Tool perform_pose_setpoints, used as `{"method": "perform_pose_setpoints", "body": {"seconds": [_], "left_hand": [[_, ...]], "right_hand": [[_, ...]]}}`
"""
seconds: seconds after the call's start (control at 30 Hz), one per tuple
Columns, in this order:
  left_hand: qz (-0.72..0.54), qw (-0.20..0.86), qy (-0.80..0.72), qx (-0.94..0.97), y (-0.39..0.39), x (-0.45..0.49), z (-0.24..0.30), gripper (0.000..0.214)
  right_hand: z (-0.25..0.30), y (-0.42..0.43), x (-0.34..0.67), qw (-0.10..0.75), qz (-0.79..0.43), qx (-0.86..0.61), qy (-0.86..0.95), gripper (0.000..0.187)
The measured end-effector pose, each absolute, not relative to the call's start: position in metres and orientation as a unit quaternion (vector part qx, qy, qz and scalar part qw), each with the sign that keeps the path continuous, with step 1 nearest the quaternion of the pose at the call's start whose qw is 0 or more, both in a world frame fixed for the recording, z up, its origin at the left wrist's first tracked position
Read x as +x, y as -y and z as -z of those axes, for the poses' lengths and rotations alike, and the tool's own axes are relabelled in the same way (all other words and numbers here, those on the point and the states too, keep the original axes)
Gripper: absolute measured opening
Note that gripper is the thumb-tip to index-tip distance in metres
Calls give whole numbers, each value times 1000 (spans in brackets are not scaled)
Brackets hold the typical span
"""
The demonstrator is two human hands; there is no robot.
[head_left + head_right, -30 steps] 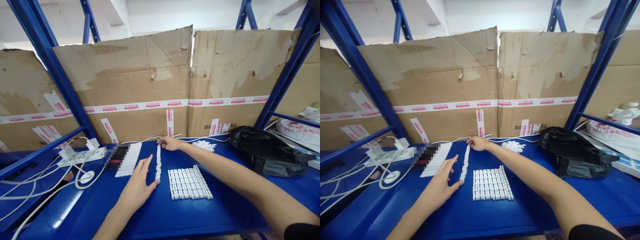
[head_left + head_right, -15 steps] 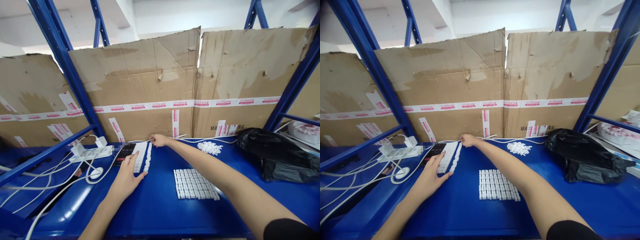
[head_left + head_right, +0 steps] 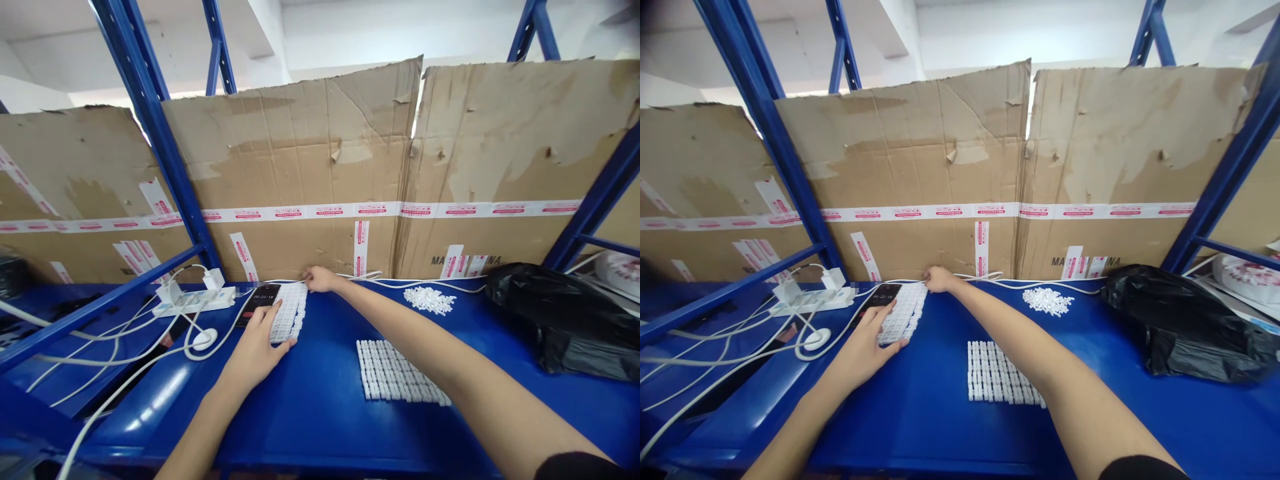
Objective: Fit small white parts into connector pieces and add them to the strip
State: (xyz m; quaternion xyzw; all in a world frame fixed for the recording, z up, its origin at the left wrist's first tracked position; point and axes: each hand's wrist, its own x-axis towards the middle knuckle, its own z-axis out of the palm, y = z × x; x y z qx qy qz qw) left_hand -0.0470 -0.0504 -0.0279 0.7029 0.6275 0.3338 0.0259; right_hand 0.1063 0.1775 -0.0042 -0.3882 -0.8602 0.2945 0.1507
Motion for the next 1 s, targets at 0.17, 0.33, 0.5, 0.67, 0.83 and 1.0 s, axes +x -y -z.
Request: {"method": "perform_pose_setpoints", "body": {"seconds": [0.17, 0.33, 0.5, 0.67, 0.83, 1.0], "left_hand": [[-321, 20, -632, 705, 52, -49, 26, 71], [-327, 2, -624, 710, 61, -53, 23, 68], [-325, -20, -621, 714, 77, -54, 26, 51], [-336, -44, -606, 720, 79, -50, 32, 35], [-332, -44, -598, 728, 70, -50, 30, 33], [-333, -41, -596, 730, 66, -51, 30, 33]], "right_hand": [[7, -176, 102, 154, -299, -406, 850, 41], [5, -178, 103, 152, -321, -412, 839, 37], [-1, -166, 116, 121, -333, -432, 829, 33], [-6, -143, 120, 56, -374, -409, 831, 25], [-4, -136, 108, 46, -426, -377, 821, 33], [-5, -139, 104, 36, -435, -380, 815, 34]]}}
